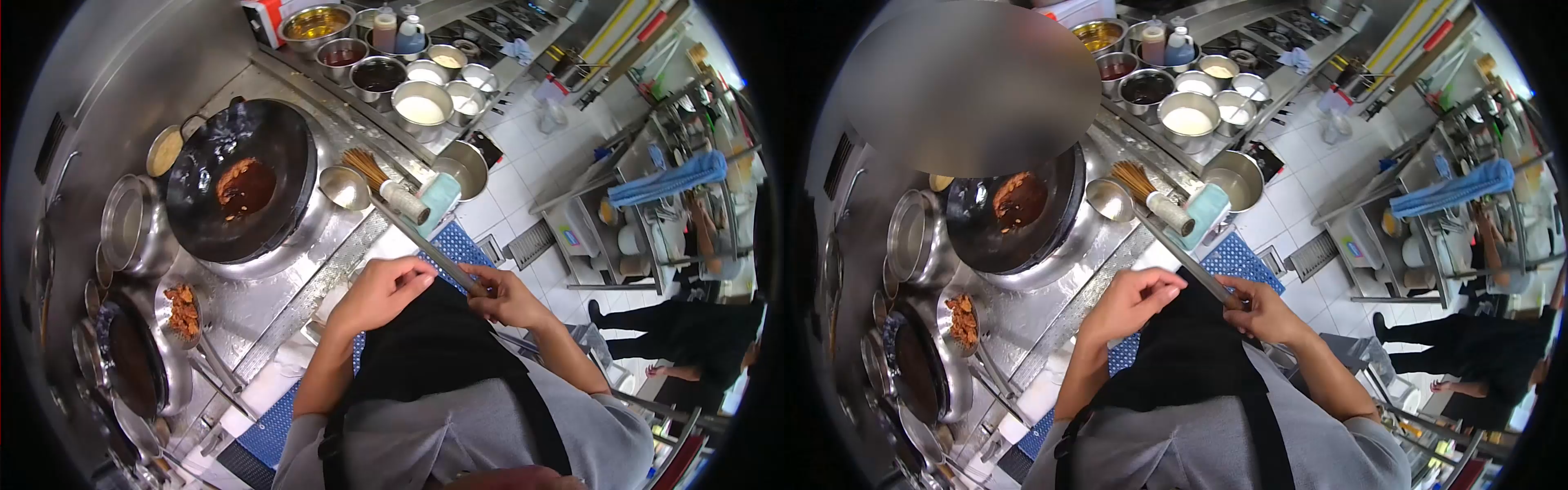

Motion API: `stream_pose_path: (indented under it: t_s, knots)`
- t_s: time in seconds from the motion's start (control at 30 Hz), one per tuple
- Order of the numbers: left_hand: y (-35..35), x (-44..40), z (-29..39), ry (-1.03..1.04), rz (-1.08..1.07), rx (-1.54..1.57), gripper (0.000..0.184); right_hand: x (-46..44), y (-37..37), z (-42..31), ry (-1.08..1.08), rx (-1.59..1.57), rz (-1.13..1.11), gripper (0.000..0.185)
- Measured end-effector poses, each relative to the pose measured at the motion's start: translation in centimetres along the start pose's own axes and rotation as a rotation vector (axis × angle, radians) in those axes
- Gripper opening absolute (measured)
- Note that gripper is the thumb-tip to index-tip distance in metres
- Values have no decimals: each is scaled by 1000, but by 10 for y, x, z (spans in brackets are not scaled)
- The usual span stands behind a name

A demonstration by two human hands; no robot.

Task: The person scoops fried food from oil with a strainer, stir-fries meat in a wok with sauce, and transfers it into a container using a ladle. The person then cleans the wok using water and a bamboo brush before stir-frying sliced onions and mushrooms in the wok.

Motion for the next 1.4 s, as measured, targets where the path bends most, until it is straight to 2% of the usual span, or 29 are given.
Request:
stream_pose_path:
  t_s: [0.07,0.17,0.3,0.4,0.47,0.53,0.6,0.7,0.77,0.9,0.93,1.17,1.4]
  knots:
    - [-5,14,-35,-120,64,116,19,-17,-9,15,-239,134,-1,67]
    - [-6,26,-97,-227,193,290,20,-37,-32,10,-30,-110,-35,70]
    - [-26,-3,-121,-326,364,360,21,-42,-87,8,-109,-211,61,69]
    - [-46,-71,-116,-235,453,334,25,-33,-146,-7,-123,13,212,67]
    - [-56,-132,-123,-188,515,461,27,-29,-174,-33,-108,162,292,66]
    - [-67,-192,-134,-239,620,519,27,-32,-195,-48,-82,244,337,64]
    - [-76,-244,-148,-260,728,576,28,-43,-207,-50,-54,301,321,65]
    - [-76,-295,-153,-372,761,633,26,-59,-208,-53,-19,303,315,64]
    - [-71,-311,-156,-347,804,704,22,-69,-209,-53,-5,339,295,62]
    - [-63,-318,-160,-277,880,765,16,-81,-208,-52,-1,393,260,60]
    - [-61,-319,-161,-269,890,779,16,-80,-208,-44,77,373,231,60]
    - [-63,-326,-167,-197,937,838,14,-79,-214,-45,182,224,176,59]
    - [-63,-325,-166,-172,921,845,15,-79,-227,-52,216,79,156,60]
Point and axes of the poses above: each hand's wrist, its own x-axis away from the middle knuckle, its own y-axis out of the palm, z = x × y, the point moved 9 cm from there along -x, towards the middle knuckle, and after that the axes turned 5 degrees about -y, right-handed, at the moved point
